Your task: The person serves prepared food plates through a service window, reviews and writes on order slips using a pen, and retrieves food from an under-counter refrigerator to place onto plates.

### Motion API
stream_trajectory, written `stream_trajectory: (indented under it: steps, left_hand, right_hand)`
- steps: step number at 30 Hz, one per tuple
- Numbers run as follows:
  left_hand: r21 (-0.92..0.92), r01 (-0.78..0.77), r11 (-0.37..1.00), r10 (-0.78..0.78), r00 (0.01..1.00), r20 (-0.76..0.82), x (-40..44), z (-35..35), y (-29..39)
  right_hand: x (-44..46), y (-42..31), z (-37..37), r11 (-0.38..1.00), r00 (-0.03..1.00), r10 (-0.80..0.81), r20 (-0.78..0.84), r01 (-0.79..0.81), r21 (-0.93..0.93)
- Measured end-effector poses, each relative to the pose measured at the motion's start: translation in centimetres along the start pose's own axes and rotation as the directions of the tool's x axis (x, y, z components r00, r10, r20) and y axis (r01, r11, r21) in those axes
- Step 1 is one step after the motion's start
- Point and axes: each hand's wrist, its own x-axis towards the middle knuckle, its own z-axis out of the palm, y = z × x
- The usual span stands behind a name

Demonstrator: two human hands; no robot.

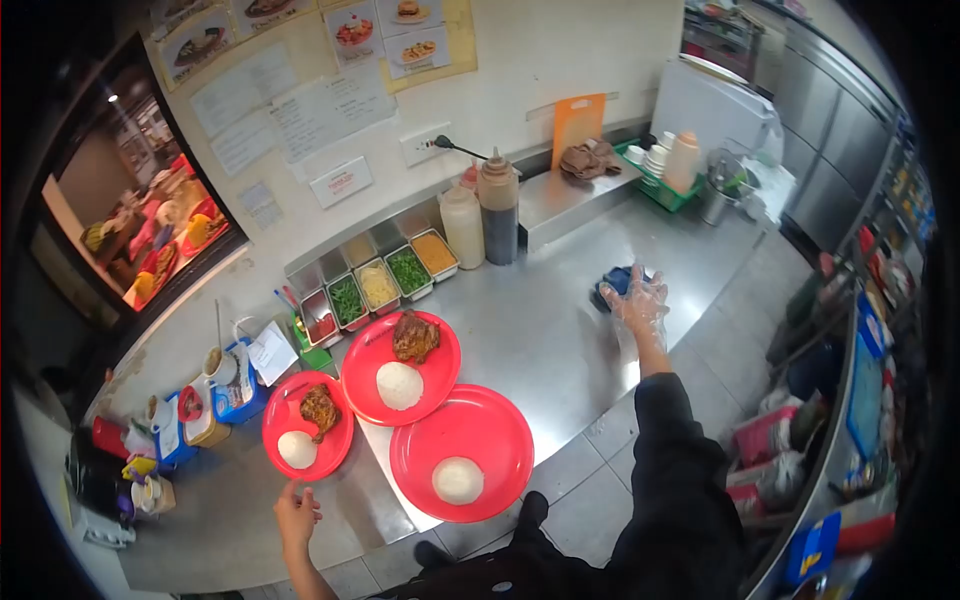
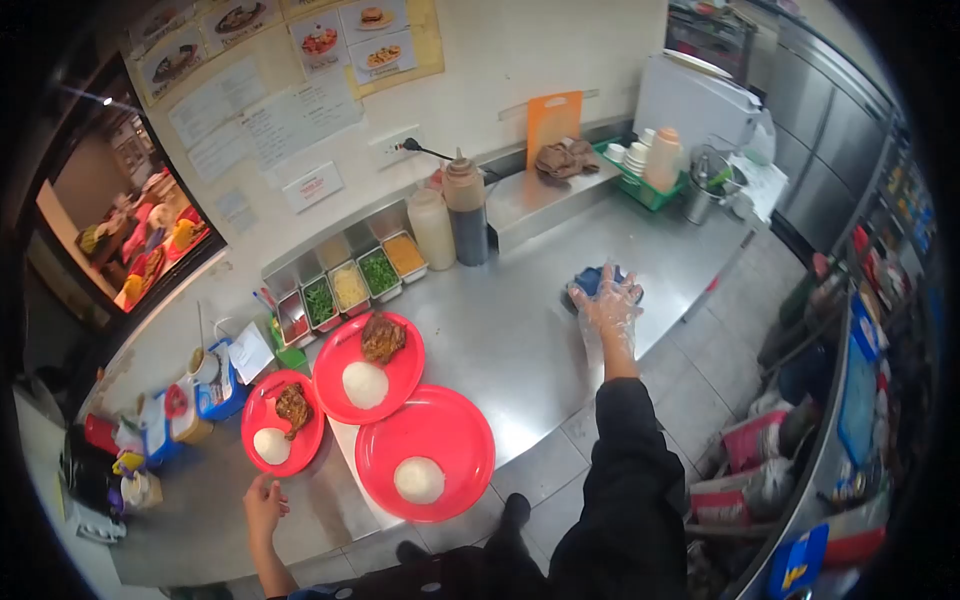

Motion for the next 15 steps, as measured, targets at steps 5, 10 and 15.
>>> stream_trajectory:
  steps: [5,10,15]
  left_hand:
    - [-0.016,-0.074,0.997,0.07,0.983,-0.17,-6.3,1.5,4.8]
    - [-0.096,-0.159,0.983,0.136,0.967,-0.216,-9.5,6.9,9.3]
    - [-0.116,-0.25,0.961,0.234,0.963,-0.136,-11.6,13.6,13.1]
  right_hand:
    - [3.5,1.4,8.2,0.872,0.957,-0.261,0.128,0.177,0.457]
    - [-2.2,-10.7,5.3,0.411,0.764,-0.622,-0.17,0.503,0.76]
    - [-9.8,-16.9,5.7,0.532,0.485,-0.842,0.235,0.678,0.507]
